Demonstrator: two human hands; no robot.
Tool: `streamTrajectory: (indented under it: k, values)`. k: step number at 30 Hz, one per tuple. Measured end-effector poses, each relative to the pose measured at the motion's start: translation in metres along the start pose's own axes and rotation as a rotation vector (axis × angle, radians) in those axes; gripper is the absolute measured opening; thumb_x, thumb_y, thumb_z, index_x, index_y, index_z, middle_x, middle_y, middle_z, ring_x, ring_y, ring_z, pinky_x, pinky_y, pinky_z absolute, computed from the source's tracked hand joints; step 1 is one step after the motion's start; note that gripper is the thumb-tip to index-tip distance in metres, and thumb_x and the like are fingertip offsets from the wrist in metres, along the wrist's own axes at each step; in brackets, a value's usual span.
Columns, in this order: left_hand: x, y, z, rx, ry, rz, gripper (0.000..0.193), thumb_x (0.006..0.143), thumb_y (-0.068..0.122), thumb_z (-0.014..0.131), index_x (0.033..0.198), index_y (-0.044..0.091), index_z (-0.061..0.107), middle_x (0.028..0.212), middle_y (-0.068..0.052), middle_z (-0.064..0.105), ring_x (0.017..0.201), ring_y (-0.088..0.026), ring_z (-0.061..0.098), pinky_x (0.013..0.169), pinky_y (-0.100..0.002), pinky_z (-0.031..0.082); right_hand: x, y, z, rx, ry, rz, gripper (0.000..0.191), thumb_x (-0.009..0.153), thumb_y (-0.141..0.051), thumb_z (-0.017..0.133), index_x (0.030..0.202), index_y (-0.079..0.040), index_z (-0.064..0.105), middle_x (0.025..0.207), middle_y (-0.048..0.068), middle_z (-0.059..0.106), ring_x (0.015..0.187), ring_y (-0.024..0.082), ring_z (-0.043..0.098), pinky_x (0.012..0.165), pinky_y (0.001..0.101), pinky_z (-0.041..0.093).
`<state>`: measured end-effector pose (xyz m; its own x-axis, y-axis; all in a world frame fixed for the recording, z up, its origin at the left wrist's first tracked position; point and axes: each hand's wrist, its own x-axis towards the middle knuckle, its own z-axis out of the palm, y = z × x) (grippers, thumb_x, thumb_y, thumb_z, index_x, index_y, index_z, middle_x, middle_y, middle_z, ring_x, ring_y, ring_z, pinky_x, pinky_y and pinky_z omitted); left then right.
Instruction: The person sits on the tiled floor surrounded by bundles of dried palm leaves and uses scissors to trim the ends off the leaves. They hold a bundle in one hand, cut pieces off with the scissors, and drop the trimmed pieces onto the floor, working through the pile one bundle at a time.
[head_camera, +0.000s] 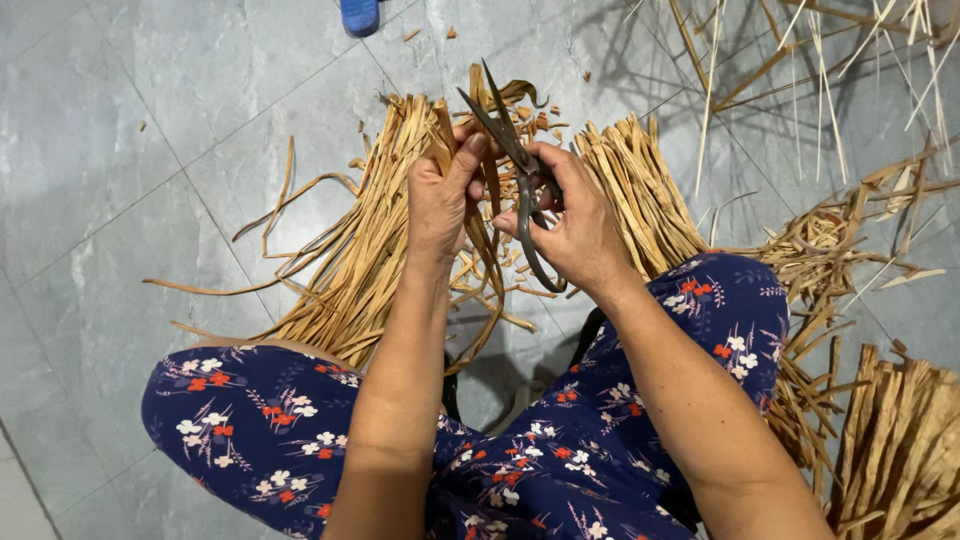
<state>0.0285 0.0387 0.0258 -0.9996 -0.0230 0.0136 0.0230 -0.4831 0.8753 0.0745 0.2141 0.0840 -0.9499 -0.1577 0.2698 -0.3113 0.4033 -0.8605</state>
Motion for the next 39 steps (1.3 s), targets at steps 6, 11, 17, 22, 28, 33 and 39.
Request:
streamTrajectory:
  k: [6, 11, 17, 22, 28, 33, 39]
  values:
    - [-0.005, 0.003, 0.003, -0.103, -0.019, -0.006, 0.021, 0.102, 0.019, 0.072, 0.113, 0.002, 0.069, 0.09, -0.003, 0.074, 0.063, -0.002, 0.052, 0.056, -0.017, 0.041, 0.0, 0.007, 0.006, -0.092, 0.007, -0.05, 0.078, 0.075, -0.029, 0.095, 0.138, -0.004, 0.056, 0.112, 0.008, 0.063, 0.088, 0.015, 0.06, 0.075, 0.0285, 0.054]
    - [-0.005, 0.007, 0.006, -0.024, -0.036, 0.021, 0.025, 0.101, 0.02, 0.069, 0.122, 0.008, 0.064, 0.087, -0.003, 0.074, 0.063, -0.002, 0.054, 0.056, -0.017, 0.042, 0.003, 0.021, 0.011, 0.414, 0.006, 0.16, 0.073, 0.086, -0.023, 0.088, 0.146, -0.007, 0.05, 0.108, 0.002, 0.065, 0.094, 0.009, 0.062, 0.081, 0.0247, 0.054]
    - [-0.009, 0.005, 0.011, -0.044, -0.191, -0.057, 0.025, 0.104, 0.017, 0.066, 0.123, 0.001, 0.061, 0.099, -0.007, 0.077, 0.065, -0.004, 0.054, 0.059, -0.019, 0.043, 0.011, 0.026, -0.003, 0.818, 0.088, 0.232, 0.062, 0.091, -0.01, 0.08, 0.145, -0.008, 0.05, 0.11, 0.003, 0.069, 0.089, 0.007, 0.065, 0.074, 0.0216, 0.055]
    - [-0.016, -0.002, 0.02, 0.068, -0.264, -0.14, 0.023, 0.104, 0.018, 0.065, 0.121, 0.003, 0.061, 0.088, -0.008, 0.075, 0.065, -0.005, 0.06, 0.053, -0.018, 0.041, 0.016, 0.024, -0.014, 0.981, 0.115, 0.172, 0.059, 0.092, -0.002, 0.08, 0.143, -0.007, 0.05, 0.103, 0.002, 0.065, 0.081, 0.009, 0.062, 0.072, 0.0231, 0.053]
    - [-0.025, -0.003, 0.032, 0.211, -0.232, -0.014, 0.021, 0.1, 0.016, 0.07, 0.117, 0.004, 0.066, 0.097, -0.003, 0.074, 0.086, -0.008, 0.071, 0.073, -0.022, 0.057, 0.014, 0.023, -0.02, 0.881, 0.147, 0.097, 0.057, 0.095, -0.001, 0.08, 0.145, -0.005, 0.052, 0.103, 0.003, 0.061, 0.086, 0.008, 0.06, 0.079, 0.0232, 0.052]
    - [-0.029, 0.002, 0.037, 0.396, -0.112, 0.118, 0.02, 0.097, 0.016, 0.074, 0.114, 0.006, 0.069, 0.095, -0.003, 0.076, 0.086, -0.009, 0.072, 0.072, -0.022, 0.056, 0.01, 0.023, -0.021, 0.676, 0.17, 0.035, 0.06, 0.094, -0.006, 0.081, 0.145, -0.006, 0.049, 0.117, 0.003, 0.063, 0.106, 0.008, 0.063, 0.096, 0.0247, 0.055]
    - [-0.017, 0.021, 0.013, 0.474, 0.037, 0.256, 0.019, 0.101, 0.019, 0.073, 0.115, 0.006, 0.072, 0.098, -0.003, 0.078, 0.09, -0.01, 0.073, 0.081, -0.024, 0.059, 0.006, 0.02, -0.033, 0.357, -0.082, 0.058, 0.071, 0.086, -0.024, 0.088, 0.144, -0.006, 0.051, 0.119, 0.003, 0.062, 0.113, 0.011, 0.062, 0.101, 0.0274, 0.051]
